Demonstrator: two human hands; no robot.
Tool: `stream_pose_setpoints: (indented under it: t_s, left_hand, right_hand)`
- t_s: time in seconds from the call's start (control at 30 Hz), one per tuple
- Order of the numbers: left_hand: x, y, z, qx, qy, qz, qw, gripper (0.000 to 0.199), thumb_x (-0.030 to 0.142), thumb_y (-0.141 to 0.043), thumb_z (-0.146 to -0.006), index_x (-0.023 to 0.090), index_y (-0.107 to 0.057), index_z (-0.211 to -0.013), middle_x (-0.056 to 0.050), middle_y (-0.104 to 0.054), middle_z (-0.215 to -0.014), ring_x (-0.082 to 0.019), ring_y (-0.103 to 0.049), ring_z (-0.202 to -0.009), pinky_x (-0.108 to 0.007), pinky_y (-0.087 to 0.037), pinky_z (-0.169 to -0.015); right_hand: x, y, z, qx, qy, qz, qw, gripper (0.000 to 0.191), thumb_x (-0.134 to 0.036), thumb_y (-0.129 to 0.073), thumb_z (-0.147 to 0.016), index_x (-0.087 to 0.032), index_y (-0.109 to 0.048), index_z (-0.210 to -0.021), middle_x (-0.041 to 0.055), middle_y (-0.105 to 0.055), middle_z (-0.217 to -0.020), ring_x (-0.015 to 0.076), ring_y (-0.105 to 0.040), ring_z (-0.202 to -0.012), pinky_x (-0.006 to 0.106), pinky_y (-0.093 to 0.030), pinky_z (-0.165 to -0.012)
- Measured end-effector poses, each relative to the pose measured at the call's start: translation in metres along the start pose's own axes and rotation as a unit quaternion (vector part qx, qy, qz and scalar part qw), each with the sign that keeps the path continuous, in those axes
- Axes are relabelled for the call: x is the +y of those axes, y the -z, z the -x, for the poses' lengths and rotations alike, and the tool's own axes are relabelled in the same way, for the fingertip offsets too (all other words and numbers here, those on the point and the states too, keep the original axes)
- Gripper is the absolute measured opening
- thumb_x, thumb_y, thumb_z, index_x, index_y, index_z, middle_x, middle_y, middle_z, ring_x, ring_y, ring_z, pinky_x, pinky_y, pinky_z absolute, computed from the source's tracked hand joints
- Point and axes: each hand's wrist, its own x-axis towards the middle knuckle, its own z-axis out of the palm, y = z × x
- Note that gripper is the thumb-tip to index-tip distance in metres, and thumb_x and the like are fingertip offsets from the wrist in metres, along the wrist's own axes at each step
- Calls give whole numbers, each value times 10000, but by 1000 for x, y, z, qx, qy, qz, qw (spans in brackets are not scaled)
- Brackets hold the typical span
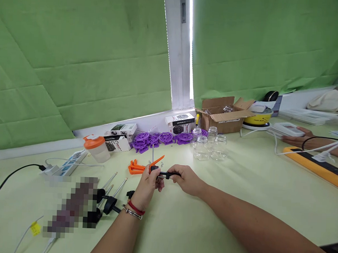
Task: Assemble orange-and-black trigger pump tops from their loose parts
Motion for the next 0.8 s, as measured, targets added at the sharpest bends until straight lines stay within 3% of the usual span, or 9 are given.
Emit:
stream_pose_setpoints:
  t_s: [0.2, 0.53, 0.8]
  left_hand:
    - [2, -1, 2, 35, 9, -68, 997, 301, 486, -502, -775, 204, -407, -821, 35, -554, -569, -98, -505, -387, -194, -312, -343]
    - [-5, 4, -2, 13, 85, -12, 996, 371, 570, -468, -762, 204, -435, -811, 41, -548, -497, -74, -421, -295, -173, -211, -319]
    - [-2, -2, 1, 20, 57, -54, 997, 308, 504, -475, -776, 212, -423, -858, 47, -557, -514, -82, -454, -326, -169, -234, -326]
  right_hand:
    - [-11, 2, 2, 23, 53, 63, 996, 203, -104, -456, -778, -179, -615, -879, 8, -607, -757, 120, -512, -661, 243, -403, -627]
    - [-10, 4, 3, 24, 106, 125, 986, 192, -128, -434, -830, -180, -587, -935, 48, -607, -847, 156, -534, -756, 284, -415, -689]
    - [-9, 3, 3, -2, 47, 68, 997, 201, -114, -444, -800, -183, -604, -902, 6, -575, -738, 124, -498, -660, 243, -396, -613]
